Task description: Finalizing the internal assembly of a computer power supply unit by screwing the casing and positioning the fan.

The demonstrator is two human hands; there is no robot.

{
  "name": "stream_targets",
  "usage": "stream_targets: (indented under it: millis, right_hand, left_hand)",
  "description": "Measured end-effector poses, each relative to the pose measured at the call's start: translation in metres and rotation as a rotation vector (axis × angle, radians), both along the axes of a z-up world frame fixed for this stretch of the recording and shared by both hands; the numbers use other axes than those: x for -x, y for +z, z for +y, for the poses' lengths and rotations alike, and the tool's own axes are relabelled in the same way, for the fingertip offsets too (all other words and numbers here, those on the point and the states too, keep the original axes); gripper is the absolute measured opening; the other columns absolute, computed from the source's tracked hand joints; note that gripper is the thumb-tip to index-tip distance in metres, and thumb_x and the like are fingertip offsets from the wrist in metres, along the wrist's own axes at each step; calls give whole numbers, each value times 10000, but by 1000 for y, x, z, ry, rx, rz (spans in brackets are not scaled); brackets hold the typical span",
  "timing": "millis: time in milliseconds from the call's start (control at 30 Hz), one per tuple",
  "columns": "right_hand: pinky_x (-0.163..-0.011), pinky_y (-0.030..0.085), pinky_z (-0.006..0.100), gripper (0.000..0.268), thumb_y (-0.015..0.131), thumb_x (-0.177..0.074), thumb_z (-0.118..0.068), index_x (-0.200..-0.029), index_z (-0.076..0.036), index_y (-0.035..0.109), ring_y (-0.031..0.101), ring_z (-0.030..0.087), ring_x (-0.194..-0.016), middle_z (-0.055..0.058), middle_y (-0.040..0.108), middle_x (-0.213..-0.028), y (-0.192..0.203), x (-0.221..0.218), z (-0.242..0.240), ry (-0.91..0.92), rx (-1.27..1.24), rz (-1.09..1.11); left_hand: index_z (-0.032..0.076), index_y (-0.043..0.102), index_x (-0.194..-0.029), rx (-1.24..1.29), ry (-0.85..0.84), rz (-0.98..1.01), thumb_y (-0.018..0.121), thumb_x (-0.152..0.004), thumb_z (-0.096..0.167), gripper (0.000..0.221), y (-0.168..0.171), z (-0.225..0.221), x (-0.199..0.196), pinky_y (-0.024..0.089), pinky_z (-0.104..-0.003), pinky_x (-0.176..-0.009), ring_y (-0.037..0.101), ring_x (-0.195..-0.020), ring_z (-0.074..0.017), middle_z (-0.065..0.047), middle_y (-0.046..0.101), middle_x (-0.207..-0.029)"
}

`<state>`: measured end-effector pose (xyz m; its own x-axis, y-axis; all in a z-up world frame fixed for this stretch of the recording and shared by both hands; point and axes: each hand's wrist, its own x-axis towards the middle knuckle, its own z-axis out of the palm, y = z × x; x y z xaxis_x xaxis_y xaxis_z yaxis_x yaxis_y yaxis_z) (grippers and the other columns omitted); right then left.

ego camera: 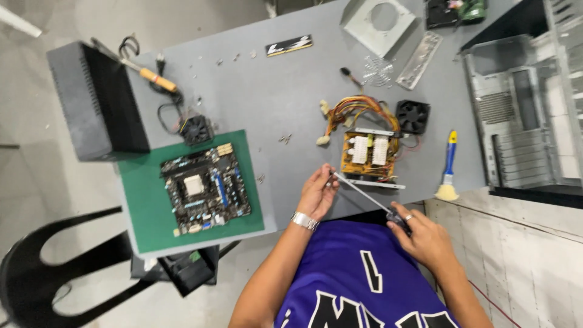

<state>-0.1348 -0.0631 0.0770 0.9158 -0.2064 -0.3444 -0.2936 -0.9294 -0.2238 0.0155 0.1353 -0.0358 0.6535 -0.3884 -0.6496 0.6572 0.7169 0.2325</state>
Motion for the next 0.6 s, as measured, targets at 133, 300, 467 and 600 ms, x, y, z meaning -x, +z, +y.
stream_targets:
  millis: [133,300,467,600]
  right_hand:
    - [-653,584,392,421,670,-801,-392,-1214,-313,650,711,284,-826,54,728,-852,28,-7,1,-121,-209,-96]
    - [-653,536,431,412,736,-752,-318,-1156,-236,719,713,373,-784,194,746,-819,38,9,-12,-419,-502,123]
    - [-630,499,339,477,825,-695,-315,-1159,-261,727,674,224,-693,142,750,-741,6,66,-33,-675,-512,89]
    - [-615,468,338,491,838,-710,-309,-1145,-187,645,654,221,-686,106,745,-750,-28,119,-45,-813,-476,84]
  left_hand:
    - [26,661,-1035,-44,-56,-36,655,-919,125,152,-14,-1,6,632,-296,-730,697,-812,-215,-156,714,-964]
    - [-85,658,-1079,-304,-294,-452,745,-851,66,287,5,-5,0,630,-352,-724,709,-787,-272,-246,689,-908]
    - [150,602,-1279,-924,-685,-1275,908,-564,348,802,5,-21,-17,500,-334,-839,588,-1003,-249,-89,622,-1116]
    - [198,494,-1342,-1296,-966,-2022,828,-571,522,900,-34,-54,-13,470,-405,-884,588,-1059,-262,-56,590,-1120]
